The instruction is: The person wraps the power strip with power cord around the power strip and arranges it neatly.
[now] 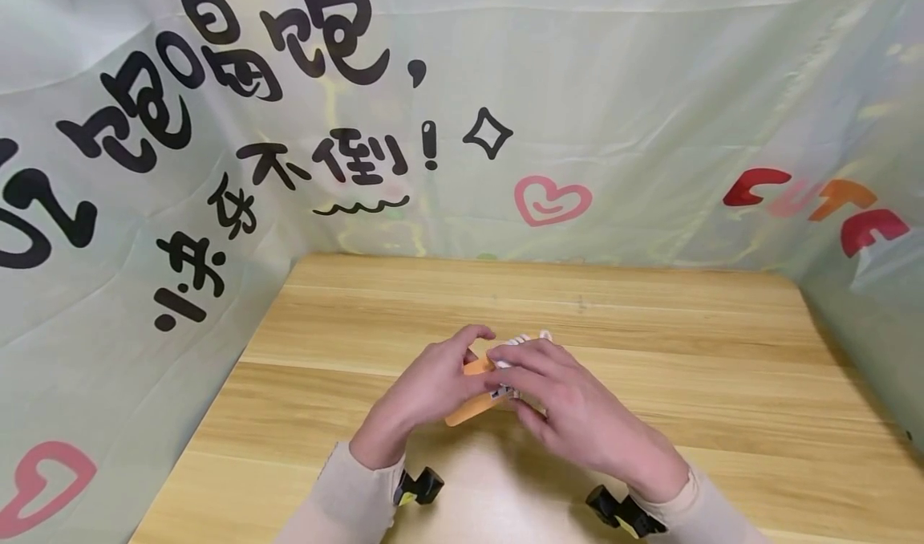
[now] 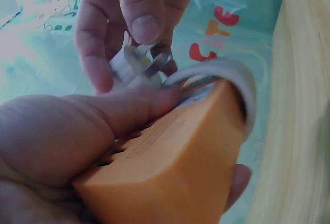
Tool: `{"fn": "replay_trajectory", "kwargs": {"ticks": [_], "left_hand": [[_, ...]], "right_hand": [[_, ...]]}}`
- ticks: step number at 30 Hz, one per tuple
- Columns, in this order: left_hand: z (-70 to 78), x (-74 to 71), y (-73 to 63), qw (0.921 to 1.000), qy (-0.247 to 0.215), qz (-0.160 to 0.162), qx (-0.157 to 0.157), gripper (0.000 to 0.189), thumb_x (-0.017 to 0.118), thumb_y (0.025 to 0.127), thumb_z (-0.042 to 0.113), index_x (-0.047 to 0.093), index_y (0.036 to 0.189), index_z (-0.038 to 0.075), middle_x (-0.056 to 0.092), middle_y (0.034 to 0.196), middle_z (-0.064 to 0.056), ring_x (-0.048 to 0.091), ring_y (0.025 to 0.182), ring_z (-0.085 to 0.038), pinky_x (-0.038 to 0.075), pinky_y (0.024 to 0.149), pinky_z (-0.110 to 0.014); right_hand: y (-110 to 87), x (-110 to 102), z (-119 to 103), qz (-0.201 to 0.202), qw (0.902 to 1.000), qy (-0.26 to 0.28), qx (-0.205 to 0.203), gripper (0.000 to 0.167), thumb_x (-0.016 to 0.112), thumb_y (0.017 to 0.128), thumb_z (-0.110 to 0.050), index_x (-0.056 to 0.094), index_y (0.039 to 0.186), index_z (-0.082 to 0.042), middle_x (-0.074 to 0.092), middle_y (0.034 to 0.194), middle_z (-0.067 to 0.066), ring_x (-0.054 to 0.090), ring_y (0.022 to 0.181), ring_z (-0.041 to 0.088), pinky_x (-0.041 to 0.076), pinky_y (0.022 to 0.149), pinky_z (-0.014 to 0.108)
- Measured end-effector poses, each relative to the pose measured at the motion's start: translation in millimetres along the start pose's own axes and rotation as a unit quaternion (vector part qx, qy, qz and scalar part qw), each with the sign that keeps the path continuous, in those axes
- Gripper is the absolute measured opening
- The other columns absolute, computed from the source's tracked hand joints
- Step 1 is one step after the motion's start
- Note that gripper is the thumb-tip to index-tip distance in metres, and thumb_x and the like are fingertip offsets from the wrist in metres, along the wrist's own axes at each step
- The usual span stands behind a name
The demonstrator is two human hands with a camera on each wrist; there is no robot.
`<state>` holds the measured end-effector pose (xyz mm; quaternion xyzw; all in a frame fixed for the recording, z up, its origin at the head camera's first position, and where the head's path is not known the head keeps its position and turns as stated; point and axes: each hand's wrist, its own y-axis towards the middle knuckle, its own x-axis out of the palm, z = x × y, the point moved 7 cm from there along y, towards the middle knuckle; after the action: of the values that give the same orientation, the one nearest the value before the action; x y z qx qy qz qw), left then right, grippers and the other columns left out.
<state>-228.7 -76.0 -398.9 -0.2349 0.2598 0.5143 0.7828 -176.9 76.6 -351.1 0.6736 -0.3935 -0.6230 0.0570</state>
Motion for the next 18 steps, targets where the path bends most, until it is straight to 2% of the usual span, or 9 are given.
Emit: {"fn": "replay_trajectory", "kwargs": {"ticks": [3, 6, 7, 10, 14, 16, 17, 18], "left_hand": [[1.5, -4.4, 0.1, 0.9995, 0.009, 0.026, 0.015, 0.051, 0.068, 0.102, 0.038, 0.058, 0.15, 0.023, 0.072, 0.098, 0.001, 0.062, 0.072, -0.01, 0.053, 0.072, -0.032], [1.2, -6.9, 0.3, 0.9988, 0.012, 0.042, 0.02, 0.05, 0.065, 0.103, 0.039, 0.061, 0.15, 0.023, 0.075, 0.113, -0.002, 0.059, 0.07, -0.01, 0.052, 0.073, -0.031], [1.0, -7.2, 0.3, 0.9987, 0.013, 0.045, 0.022, 0.05, 0.065, 0.104, 0.04, 0.061, 0.15, 0.022, 0.074, 0.12, -0.002, 0.059, 0.072, -0.01, 0.052, 0.074, -0.031], [0.1, -7.8, 0.9, 0.9985, 0.009, 0.049, 0.023, 0.049, 0.065, 0.104, 0.043, 0.061, 0.15, 0.024, 0.074, 0.126, -0.006, 0.053, 0.068, -0.01, 0.049, 0.069, -0.029], [-3.5, -9.8, 3.6, 0.9981, -0.004, 0.057, 0.021, 0.048, 0.065, 0.104, 0.042, 0.061, 0.15, 0.026, 0.076, 0.109, -0.008, 0.043, 0.06, -0.013, 0.045, 0.062, -0.029], [-6.7, -11.2, 5.6, 0.9976, -0.017, 0.066, 0.015, 0.047, 0.066, 0.104, 0.04, 0.062, 0.148, 0.026, 0.077, 0.117, -0.006, 0.05, 0.067, -0.012, 0.047, 0.066, -0.029], [-8.5, -11.5, 6.8, 0.9973, -0.024, 0.069, 0.011, 0.046, 0.067, 0.103, 0.04, 0.063, 0.148, 0.027, 0.077, 0.117, -0.005, 0.053, 0.07, -0.013, 0.048, 0.069, -0.03], [-10.0, -11.9, 8.0, 0.9968, -0.031, 0.073, 0.008, 0.045, 0.067, 0.103, 0.04, 0.064, 0.147, 0.027, 0.075, 0.124, -0.004, 0.057, 0.077, -0.012, 0.05, 0.073, -0.03]], "right_hand": [[-2.9, -1, -1, -0.004, 0.9999, -0.009, 0.004, 0.032, 0.077, 0.092, -0.009, 0.074, 0.124, -0.013, 0.062, 0.15, 0.008, 0.061, 0.135, 0.03, 0.047, 0.109, 0.062], [-3.6, -5, -2, 0.011, 0.9999, 0.001, -0.001, 0.02, 0.071, 0.101, -0.016, 0.075, 0.119, -0.011, 0.06, 0.151, 0.012, 0.061, 0.135, 0.032, 0.051, 0.107, 0.056], [-3.9, -7, -2, 0.018, 0.9998, 0.005, -0.001, 0.018, 0.068, 0.104, -0.019, 0.075, 0.118, -0.01, 0.061, 0.151, 0.012, 0.062, 0.135, 0.032, 0.052, 0.107, 0.054], [-4.8, -12, 0, 0.037, 0.9991, 0.021, 0.003, 0.021, 0.063, 0.107, -0.021, 0.075, 0.119, -0.009, 0.063, 0.148, 0.011, 0.064, 0.132, 0.031, 0.05, 0.111, 0.044], [-7.5, -17, 8, 0.064, 0.9967, 0.041, 0.025, 0.023, 0.07, 0.101, -0.013, 0.073, 0.123, -0.01, 0.07, 0.137, 0.007, 0.068, 0.124, 0.025, 0.049, 0.11, 0.028], [-9.6, -18, 15, 0.078, 0.9945, 0.052, 0.046, 0.028, 0.074, 0.096, -0.006, 0.073, 0.123, -0.01, 0.073, 0.13, 0.005, 0.07, 0.117, 0.022, 0.05, 0.103, 0.022], [-10.7, -19, 18, 0.087, 0.9933, 0.051, 0.055, 0.031, 0.076, 0.093, -0.002, 0.073, 0.122, -0.01, 0.074, 0.125, 0.004, 0.071, 0.113, 0.021, 0.051, 0.1, 0.022], [-12.2, -19, 22, 0.094, 0.9919, 0.05, 0.068, 0.032, 0.078, 0.09, 0.0, 0.074, 0.121, -0.01, 0.075, 0.121, 0.003, 0.072, 0.11, 0.019, 0.052, 0.097, 0.022]]}}
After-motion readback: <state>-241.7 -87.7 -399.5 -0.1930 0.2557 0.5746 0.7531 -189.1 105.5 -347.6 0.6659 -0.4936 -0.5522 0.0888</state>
